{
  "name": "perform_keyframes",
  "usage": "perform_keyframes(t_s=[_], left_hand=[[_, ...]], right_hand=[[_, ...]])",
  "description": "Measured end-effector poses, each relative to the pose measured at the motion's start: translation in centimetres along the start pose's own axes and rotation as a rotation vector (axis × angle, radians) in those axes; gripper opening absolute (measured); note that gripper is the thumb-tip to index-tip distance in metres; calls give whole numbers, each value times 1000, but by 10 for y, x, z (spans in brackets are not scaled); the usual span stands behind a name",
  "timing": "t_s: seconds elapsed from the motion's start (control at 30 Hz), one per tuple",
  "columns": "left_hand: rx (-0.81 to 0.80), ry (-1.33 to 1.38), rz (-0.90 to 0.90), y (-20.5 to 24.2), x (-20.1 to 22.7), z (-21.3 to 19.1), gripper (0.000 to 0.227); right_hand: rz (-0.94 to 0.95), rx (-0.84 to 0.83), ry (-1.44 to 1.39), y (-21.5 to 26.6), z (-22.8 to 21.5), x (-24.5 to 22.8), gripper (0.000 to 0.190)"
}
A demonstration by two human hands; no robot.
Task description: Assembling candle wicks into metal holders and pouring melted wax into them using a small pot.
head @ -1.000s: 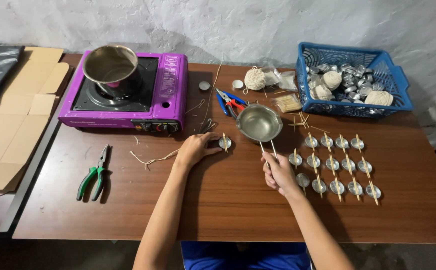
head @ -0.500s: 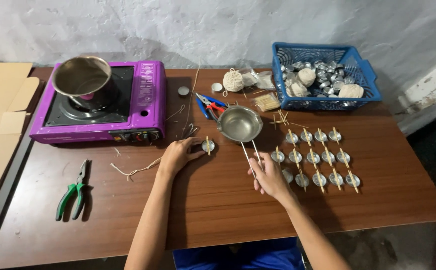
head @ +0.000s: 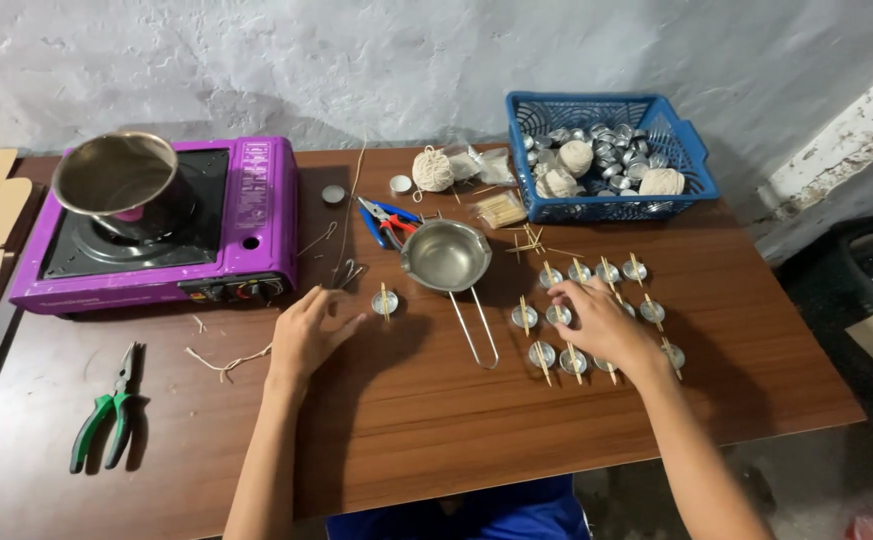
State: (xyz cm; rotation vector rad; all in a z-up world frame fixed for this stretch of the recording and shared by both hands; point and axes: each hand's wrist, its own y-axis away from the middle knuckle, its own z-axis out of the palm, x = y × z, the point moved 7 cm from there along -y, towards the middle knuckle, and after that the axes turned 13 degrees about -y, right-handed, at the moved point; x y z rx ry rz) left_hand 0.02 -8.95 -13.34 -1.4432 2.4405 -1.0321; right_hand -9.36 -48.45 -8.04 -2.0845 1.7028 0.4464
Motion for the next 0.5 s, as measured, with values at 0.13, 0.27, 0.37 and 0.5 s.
perform_keyframes(t_s=[0.13,0.27,0.37,0.5], left_hand=[[-17,-22,121,3,44,10,38],[-295,-5,72,5,107,15,27],[-265,13,132,6,132,24,34],[-89,49,444,-12,202,-1,31]], right_hand=[[61,-76,-72,-10,19,26,43],[97,-137,-72,-16,31,41,50],[84,-141,-45,-21,27,35,52],[74,-158,-27,-24,39,47,54]])
